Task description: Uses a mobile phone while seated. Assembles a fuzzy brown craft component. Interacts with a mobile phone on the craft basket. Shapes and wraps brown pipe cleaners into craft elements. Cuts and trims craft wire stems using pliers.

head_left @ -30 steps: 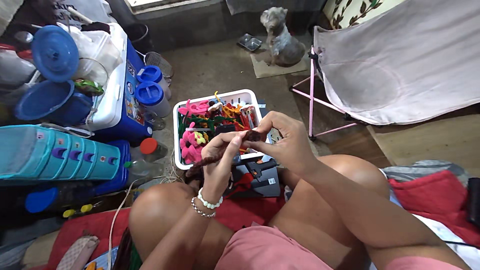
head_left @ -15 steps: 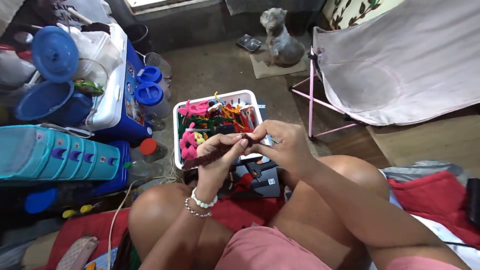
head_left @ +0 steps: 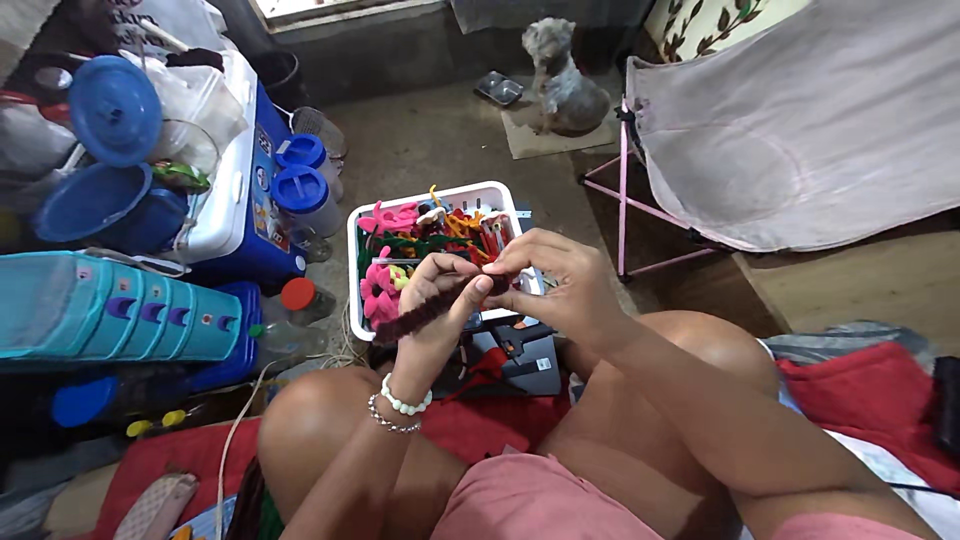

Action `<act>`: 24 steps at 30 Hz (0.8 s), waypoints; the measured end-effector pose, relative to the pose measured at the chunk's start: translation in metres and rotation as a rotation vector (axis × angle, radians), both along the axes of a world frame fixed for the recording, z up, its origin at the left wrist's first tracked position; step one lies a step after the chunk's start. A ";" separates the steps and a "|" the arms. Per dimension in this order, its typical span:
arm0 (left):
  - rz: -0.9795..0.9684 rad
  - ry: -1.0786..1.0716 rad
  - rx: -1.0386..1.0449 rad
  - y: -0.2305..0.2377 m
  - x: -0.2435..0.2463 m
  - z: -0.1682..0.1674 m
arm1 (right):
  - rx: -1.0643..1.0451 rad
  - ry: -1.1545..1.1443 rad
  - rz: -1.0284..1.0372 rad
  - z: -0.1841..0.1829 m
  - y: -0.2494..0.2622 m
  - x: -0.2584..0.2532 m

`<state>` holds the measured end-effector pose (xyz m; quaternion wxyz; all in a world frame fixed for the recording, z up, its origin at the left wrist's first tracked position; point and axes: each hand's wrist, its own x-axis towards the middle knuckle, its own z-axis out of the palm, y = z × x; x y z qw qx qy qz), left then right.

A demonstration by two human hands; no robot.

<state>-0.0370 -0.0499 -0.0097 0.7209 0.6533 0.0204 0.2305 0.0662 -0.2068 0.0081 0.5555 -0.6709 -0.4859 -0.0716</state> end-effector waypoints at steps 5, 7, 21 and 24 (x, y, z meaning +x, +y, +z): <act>-0.016 -0.043 -0.165 -0.010 0.000 -0.005 | 0.011 0.010 -0.114 0.000 -0.001 0.002; 0.003 -0.059 -0.259 -0.013 0.001 -0.006 | 0.003 0.023 -0.127 0.000 -0.002 0.002; -0.045 -0.107 -0.235 -0.020 0.001 -0.009 | 0.006 0.039 -0.164 -0.003 0.000 -0.003; -0.008 -0.027 -0.342 -0.017 0.000 -0.006 | 0.006 0.052 -0.079 -0.006 0.001 -0.005</act>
